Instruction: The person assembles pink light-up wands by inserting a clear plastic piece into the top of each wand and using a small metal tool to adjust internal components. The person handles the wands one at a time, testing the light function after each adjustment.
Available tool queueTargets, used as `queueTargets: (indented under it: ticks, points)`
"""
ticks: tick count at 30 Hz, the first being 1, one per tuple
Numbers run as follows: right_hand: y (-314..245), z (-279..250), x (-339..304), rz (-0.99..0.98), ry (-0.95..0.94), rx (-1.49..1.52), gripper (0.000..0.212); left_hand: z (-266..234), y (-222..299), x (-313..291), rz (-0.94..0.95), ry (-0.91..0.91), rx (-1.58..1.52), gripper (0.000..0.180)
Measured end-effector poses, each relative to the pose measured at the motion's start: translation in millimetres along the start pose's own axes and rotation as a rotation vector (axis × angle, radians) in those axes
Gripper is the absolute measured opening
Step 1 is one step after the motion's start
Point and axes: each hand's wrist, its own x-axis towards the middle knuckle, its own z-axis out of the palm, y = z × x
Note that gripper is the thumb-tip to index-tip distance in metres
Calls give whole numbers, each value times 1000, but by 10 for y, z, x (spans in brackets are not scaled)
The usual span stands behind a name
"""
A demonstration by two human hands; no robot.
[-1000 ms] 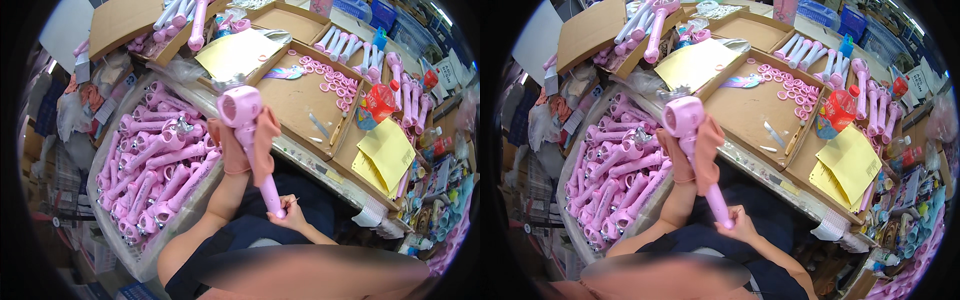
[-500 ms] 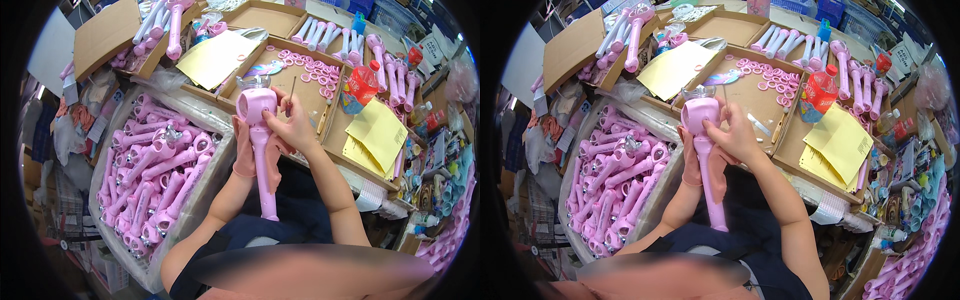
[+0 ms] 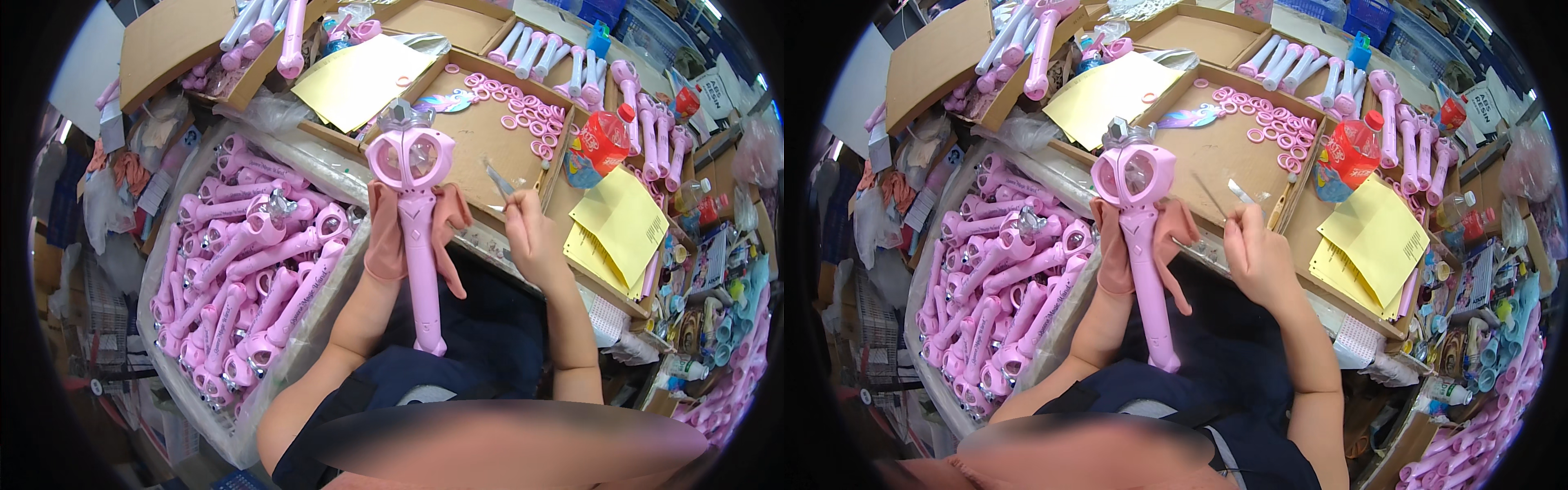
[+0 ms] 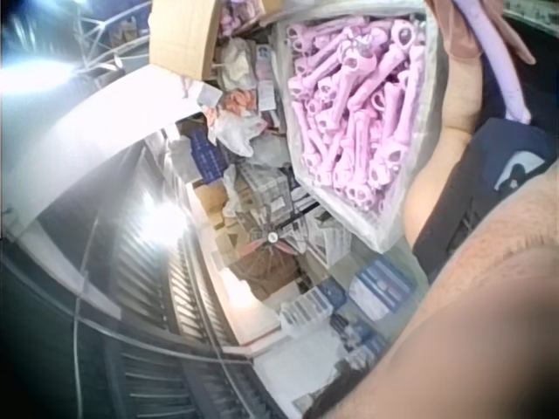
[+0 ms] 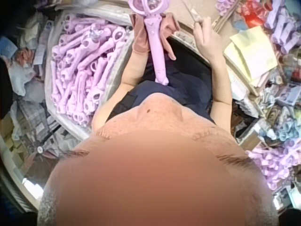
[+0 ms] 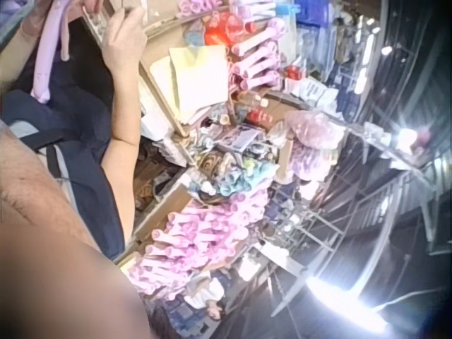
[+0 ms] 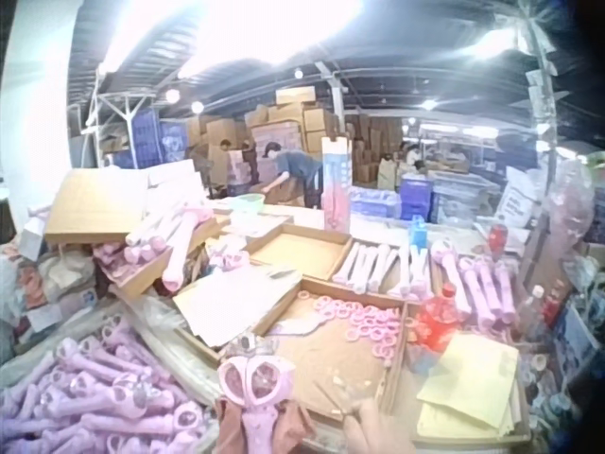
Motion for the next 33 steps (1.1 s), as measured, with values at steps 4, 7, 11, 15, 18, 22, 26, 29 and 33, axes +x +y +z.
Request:
queueTargets:
  ticks: [4, 7, 11, 15, 18, 22, 26, 29, 33]
  points:
    - [-334, -147, -146, -309, 65, -354, 10, 25, 9, 9, -22, 39, -7, 57]
    - [-490, -186, -123, -418, 92, -443, 10, -6, -38, 21, -39, -32, -18, 58]
    - [-591, -230, -71, -493, 85, -525, 11, -79, -38, 9, -133, -64, -69, 59]
    - [-653, -282, -18, -575, 44, -631, 11, -63, -8, -1, -164, 16, -79, 66]
    - [-700, -308, 20, -617, 10, -673, 12, -8, 23, -4, -210, -43, -83, 70]
    - [-751, -304, -15, -653, 20, -723, 13, -75, 70, -36, -291, -87, -178, 56]
    - [-708, -206, -58, -675, 41, -797, 12, -266, -52, -157, -320, 6, 216, 46]
    - [-568, -154, -46, -661, 32, -776, 13, -380, -242, -189, -352, 55, 94, 28]
    - [-321, -73, -94, -617, -41, -761, 13, -428, -176, -208, -404, -29, 262, 19]
